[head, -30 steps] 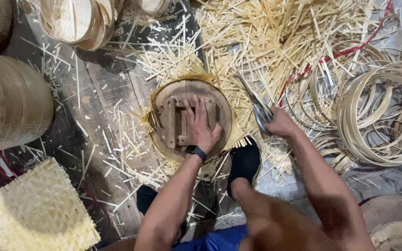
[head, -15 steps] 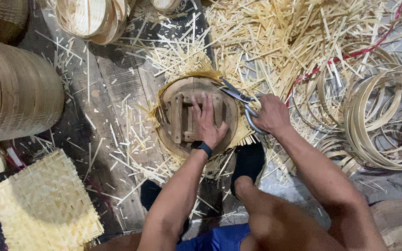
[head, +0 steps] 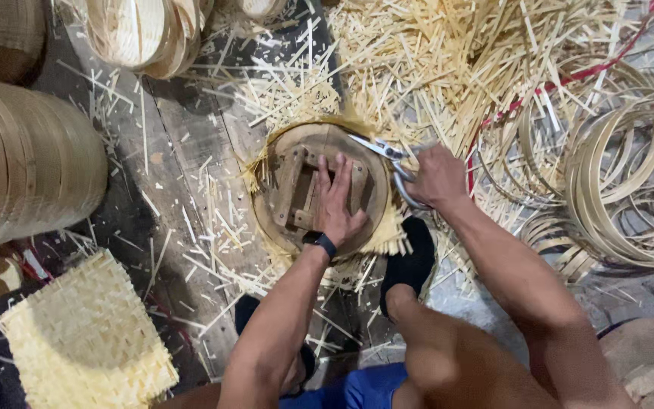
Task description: The person assembles a woven bamboo base into a circular frame by hand and then uses a pair of shears to trim excess bamboo material around the perimeter.
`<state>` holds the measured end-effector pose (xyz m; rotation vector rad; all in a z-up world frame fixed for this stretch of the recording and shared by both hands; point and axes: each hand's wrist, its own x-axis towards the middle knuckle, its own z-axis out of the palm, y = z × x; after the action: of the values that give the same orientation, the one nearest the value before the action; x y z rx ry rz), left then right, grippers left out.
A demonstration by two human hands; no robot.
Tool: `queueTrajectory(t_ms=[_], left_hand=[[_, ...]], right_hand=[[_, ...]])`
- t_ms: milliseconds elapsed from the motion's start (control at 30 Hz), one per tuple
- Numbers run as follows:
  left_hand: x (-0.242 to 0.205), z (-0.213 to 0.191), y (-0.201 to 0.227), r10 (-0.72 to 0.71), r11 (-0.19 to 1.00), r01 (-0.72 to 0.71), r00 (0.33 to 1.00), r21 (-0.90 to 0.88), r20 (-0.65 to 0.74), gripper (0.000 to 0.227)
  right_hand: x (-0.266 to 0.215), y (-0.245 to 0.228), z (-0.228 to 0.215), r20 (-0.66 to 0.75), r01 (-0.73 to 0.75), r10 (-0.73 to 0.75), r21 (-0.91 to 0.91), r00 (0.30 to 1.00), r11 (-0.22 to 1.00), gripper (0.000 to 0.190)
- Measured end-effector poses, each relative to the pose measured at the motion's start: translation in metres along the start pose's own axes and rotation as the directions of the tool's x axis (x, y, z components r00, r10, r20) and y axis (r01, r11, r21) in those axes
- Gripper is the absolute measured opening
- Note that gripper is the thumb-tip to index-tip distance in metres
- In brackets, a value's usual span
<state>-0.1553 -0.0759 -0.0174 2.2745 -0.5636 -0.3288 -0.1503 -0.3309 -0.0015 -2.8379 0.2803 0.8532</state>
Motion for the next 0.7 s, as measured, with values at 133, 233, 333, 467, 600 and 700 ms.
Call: queueTrajectory(t_ms=[133, 233, 333, 467, 600, 700], left_hand=[[-0.001, -0.018, 0.000, 0.084, 0.996, -0.086, 0.985, 0.006, 0.153, 0.110], [0.000, -0.021, 0.002, 0.076, 0.997, -0.075, 0.979, -0.010, 0.190, 0.109], [0.001, -0.019, -0.001, 0.054, 0.999, -0.052, 0.978, -0.018, 0.200, 0.108], [0.002, -0.019, -0.008, 0.087, 0.996, -0.091, 0.964, 0.006, 0.250, 0.107], [-0.010, -0.030, -0.001, -0.051, 0.989, 0.008, 0.954, 0.146, 0.296, 0.106], [-0.004, -0.004, 0.028, -0.337, 0.941, 0.337, 0.942, 0.038, -0.016, 0.097]], right_hand=[[-0.015, 0.036, 0.006, 0.035, 0.002, -0.001, -0.049, 0.999, 0.999, 0.053], [-0.007, 0.041, 0.022, -0.241, 0.133, -0.135, -0.026, 0.961, 0.991, 0.055], [0.017, 0.008, 0.024, -0.395, 0.181, -0.235, -0.169, 0.888, 0.969, 0.063], [0.011, 0.011, 0.005, -0.217, 0.186, -0.176, 0.025, 0.960, 0.982, 0.050], [-0.008, 0.045, -0.001, -0.027, 0.056, -0.057, -0.036, 0.998, 0.998, 0.056], [-0.012, 0.046, 0.001, -0.172, 0.144, -0.154, -0.073, 0.973, 0.987, 0.060]])
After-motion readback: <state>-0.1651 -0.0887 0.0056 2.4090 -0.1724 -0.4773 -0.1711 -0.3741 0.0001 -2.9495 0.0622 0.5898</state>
